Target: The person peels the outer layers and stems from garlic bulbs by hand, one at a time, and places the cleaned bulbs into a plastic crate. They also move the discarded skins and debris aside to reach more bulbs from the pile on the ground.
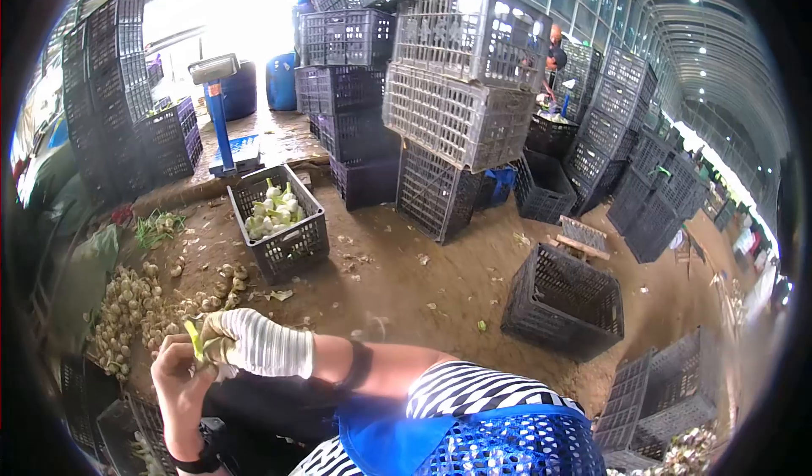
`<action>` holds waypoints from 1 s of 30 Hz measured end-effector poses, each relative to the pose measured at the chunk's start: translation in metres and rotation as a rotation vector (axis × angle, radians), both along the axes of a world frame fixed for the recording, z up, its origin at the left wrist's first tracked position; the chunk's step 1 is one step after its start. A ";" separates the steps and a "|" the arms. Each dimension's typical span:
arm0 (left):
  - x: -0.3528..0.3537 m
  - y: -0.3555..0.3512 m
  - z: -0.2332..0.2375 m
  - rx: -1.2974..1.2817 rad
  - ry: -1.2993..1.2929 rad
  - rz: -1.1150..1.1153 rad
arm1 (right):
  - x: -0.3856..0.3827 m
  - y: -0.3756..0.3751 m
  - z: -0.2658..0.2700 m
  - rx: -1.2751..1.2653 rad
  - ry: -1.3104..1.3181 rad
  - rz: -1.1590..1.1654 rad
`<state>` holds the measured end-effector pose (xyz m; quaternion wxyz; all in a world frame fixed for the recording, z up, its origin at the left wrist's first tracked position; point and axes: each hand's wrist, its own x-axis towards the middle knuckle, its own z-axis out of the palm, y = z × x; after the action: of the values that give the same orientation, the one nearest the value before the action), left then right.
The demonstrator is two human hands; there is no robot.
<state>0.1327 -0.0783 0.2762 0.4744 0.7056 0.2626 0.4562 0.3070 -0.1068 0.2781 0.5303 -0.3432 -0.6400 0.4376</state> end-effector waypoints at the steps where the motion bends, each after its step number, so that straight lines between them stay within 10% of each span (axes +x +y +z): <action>1: -0.004 0.003 -0.005 -0.170 -0.088 -0.137 | 0.008 -0.005 0.001 -0.130 0.118 0.171; 5: 0.011 -0.005 -0.007 -0.450 -0.287 -0.456 | 0.029 -0.023 0.002 -0.292 0.254 0.355; 10: 0.053 -0.014 -0.007 0.216 0.243 0.241 | 0.051 -0.028 -0.001 -0.029 -0.085 -0.126; 15: 0.074 -0.028 -0.015 -0.169 -0.091 0.019 | 0.095 -0.012 -0.028 -0.185 0.427 -0.207; 22: 0.092 -0.017 -0.016 -0.412 -0.362 0.132 | 0.155 -0.026 -0.044 -0.216 -0.374 -0.617; 24: 0.093 -0.011 -0.019 -0.443 -0.402 0.131 | 0.155 -0.033 -0.042 -0.385 -0.063 -0.487; 26: 0.094 -0.012 -0.021 -0.299 -0.357 0.111 | 0.196 -0.013 -0.118 0.022 -0.778 -0.729; 28: 0.096 -0.015 -0.025 -0.315 -0.449 0.103 | 0.188 -0.025 -0.105 -0.175 -0.954 -0.734; 30: 0.098 -0.016 -0.033 -0.230 -0.449 0.088 | 0.177 -0.024 -0.099 -0.218 -0.649 -0.728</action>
<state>0.2302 -0.0942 0.2430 0.5777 0.5158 0.2312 0.5888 0.4835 -0.1311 0.1794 0.3831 -0.7162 -0.5612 0.1592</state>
